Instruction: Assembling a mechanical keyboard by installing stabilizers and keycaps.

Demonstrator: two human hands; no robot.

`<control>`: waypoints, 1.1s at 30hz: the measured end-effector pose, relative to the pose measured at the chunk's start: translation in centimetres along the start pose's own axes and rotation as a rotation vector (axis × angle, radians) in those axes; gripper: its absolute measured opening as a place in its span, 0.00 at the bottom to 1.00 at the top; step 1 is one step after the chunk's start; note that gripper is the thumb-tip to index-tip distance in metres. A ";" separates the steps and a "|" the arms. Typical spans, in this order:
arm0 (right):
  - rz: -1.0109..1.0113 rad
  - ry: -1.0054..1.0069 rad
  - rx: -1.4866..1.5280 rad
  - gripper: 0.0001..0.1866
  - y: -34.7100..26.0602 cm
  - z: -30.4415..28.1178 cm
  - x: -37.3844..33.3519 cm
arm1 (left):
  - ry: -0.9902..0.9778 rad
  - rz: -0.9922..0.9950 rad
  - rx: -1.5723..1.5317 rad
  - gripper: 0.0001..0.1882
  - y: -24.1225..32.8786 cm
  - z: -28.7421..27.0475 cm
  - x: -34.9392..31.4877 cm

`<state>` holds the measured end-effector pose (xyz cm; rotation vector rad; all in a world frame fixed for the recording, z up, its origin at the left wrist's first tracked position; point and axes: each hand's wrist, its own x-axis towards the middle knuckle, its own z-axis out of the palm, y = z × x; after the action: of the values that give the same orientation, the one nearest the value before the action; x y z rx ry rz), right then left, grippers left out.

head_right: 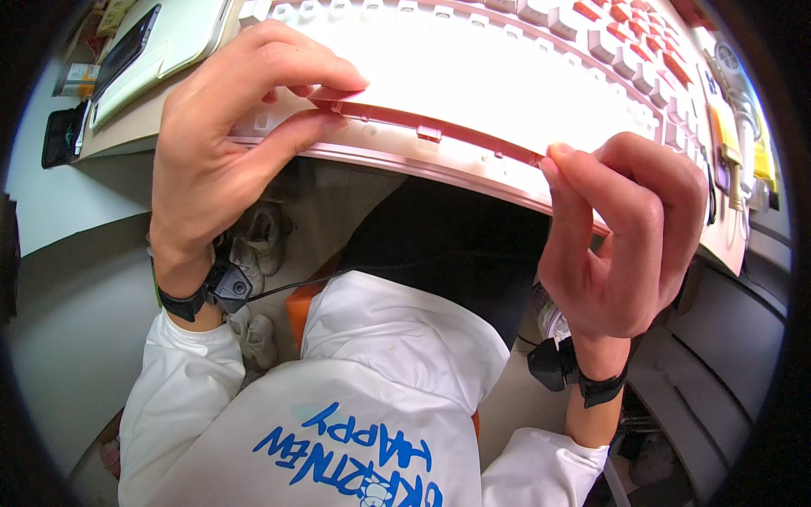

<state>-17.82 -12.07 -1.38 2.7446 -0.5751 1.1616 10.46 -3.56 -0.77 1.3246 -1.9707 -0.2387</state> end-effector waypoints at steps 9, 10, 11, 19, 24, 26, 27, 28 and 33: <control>-0.010 0.051 -0.005 0.13 0.3 0.5 -0.3 | -0.005 0.005 -0.011 0.18 -0.2 0.1 -0.1; -0.011 0.051 -0.004 0.13 0.3 0.5 -0.3 | -0.002 0.008 -0.017 0.18 -0.2 0.2 -0.1; -0.011 0.047 -0.008 0.13 0.3 0.4 -0.3 | -0.002 0.007 -0.016 0.18 -0.1 0.1 -0.1; -0.013 0.011 -0.032 0.13 0.3 0.1 -0.2 | -0.012 0.008 -0.017 0.16 0.0 0.1 0.1; 0.041 0.011 0.067 0.13 0.0 0.4 0.0 | -0.019 -0.005 -0.007 0.17 -0.2 0.0 -0.1; 0.050 0.013 0.081 0.13 0.1 0.5 0.1 | -0.022 -0.032 0.005 0.17 -0.1 -0.1 -0.2; 0.045 0.009 0.085 0.13 0.2 0.5 0.2 | -0.021 -0.031 0.000 0.17 -0.1 -0.1 -0.2; 0.039 0.007 0.091 0.13 0.2 0.5 0.3 | -0.022 -0.021 0.015 0.16 -0.1 -0.1 -0.2; 0.055 -0.003 0.110 0.13 0.3 0.6 0.4 | -0.017 -0.015 0.017 0.16 -0.2 -0.1 -0.2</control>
<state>-17.29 -12.61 -1.54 2.8397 -0.6090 1.2366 10.75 -3.48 -0.90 1.3525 -1.9816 -0.2409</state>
